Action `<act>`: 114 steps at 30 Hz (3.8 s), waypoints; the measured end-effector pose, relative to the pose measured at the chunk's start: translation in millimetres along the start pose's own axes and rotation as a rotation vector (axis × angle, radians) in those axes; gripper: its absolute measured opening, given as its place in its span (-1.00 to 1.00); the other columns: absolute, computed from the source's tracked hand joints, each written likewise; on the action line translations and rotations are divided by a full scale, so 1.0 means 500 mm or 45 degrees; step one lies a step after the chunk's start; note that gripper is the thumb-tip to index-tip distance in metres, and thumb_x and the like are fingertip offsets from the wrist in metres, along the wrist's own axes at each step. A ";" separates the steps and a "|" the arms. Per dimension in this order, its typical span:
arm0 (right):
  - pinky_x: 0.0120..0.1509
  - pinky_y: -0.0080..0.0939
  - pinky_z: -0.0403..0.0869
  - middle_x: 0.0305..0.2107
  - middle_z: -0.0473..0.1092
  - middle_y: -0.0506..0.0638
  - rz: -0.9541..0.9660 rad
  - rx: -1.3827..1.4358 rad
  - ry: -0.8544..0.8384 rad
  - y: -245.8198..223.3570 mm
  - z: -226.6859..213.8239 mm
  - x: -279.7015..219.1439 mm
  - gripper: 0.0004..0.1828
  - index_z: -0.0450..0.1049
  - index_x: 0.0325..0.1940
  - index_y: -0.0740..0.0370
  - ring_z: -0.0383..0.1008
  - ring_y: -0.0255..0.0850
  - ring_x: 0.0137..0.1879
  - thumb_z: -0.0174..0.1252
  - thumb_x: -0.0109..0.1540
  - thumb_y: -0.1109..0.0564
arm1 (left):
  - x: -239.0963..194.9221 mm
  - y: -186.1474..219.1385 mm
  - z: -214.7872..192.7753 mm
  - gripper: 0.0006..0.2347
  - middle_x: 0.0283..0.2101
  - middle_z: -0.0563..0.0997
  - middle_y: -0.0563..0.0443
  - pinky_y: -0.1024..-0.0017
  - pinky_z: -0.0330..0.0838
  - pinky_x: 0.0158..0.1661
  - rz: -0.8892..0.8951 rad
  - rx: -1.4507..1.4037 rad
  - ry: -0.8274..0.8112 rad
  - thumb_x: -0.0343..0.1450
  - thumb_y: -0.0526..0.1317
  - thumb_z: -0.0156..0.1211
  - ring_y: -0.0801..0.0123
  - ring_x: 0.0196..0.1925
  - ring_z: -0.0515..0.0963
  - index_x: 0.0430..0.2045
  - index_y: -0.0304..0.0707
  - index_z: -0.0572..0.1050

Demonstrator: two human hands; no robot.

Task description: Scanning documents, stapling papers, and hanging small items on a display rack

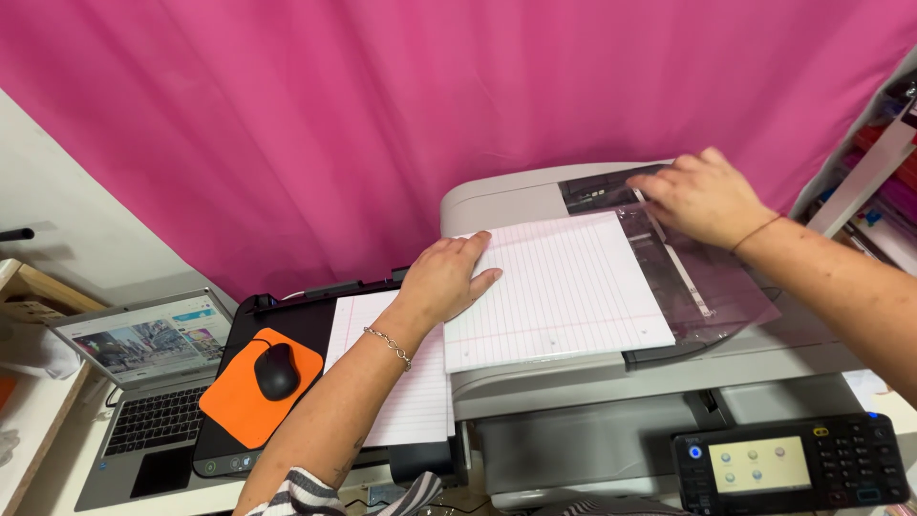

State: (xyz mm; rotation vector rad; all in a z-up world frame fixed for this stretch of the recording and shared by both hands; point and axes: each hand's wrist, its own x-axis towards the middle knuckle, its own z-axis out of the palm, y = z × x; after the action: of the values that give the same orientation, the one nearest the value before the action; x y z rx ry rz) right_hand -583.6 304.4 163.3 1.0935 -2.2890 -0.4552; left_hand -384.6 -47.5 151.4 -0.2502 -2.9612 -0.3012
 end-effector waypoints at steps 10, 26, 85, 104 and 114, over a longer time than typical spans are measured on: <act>0.23 0.09 0.43 0.06 0.41 0.06 0.333 0.812 -0.237 0.038 -0.025 -0.022 -0.35 0.31 0.38 -0.09 0.44 0.06 0.17 0.23 0.18 -0.01 | -0.013 0.027 0.002 -0.47 0.19 0.47 -0.22 0.01 0.36 0.10 -0.154 -0.089 -0.031 0.51 0.09 -0.06 -0.19 0.09 0.49 0.32 -0.19 0.21; 0.08 0.07 0.54 -0.25 0.61 -0.08 0.286 0.326 0.029 0.086 0.014 -0.074 -0.33 0.28 0.43 -0.01 0.62 -0.01 -0.12 0.17 0.22 0.01 | -0.011 0.027 0.016 -0.47 0.21 0.44 -0.21 -0.05 0.37 0.05 -0.194 -0.071 0.003 0.50 0.10 -0.07 -0.30 0.02 0.50 0.32 -0.17 0.23; -0.25 -0.26 0.36 -0.57 0.31 -0.15 -0.171 1.468 -1.050 -0.286 -0.117 0.316 -0.71 0.60 -0.33 0.09 0.33 -0.26 -0.36 0.13 0.30 -0.10 | -0.043 -0.009 0.049 -0.24 0.10 0.44 -0.18 -0.05 0.15 0.40 -0.188 -0.530 0.440 0.29 0.00 0.45 0.00 0.16 0.58 0.28 -0.24 0.08; 0.10 -0.05 0.48 -0.36 0.57 0.07 -0.124 1.139 -0.982 -0.308 -0.084 0.329 -0.64 0.64 -0.31 0.04 0.55 -0.04 -0.04 0.15 0.20 -0.24 | -0.037 0.003 0.059 -0.46 0.11 0.55 -0.07 -0.27 0.02 0.38 -0.165 -0.319 0.223 0.47 -0.01 0.19 0.05 0.17 0.61 0.24 -0.11 0.06; 0.09 0.01 0.55 -0.23 0.61 0.09 0.056 0.856 -1.053 -0.303 -0.170 0.323 -0.51 0.74 -0.23 -0.10 0.60 0.00 0.05 0.24 0.09 -0.44 | -0.041 0.016 0.041 -0.54 0.03 0.65 -0.09 -0.28 -0.02 0.39 -0.187 -0.203 0.168 0.49 -0.03 0.09 0.01 0.12 0.65 0.22 -0.10 0.11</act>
State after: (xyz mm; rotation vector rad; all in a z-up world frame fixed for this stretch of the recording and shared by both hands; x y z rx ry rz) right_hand -523.3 79.4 206.4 1.3096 -3.3440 -0.1008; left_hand -366.0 -38.4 129.6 -0.0286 -2.8322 -0.5513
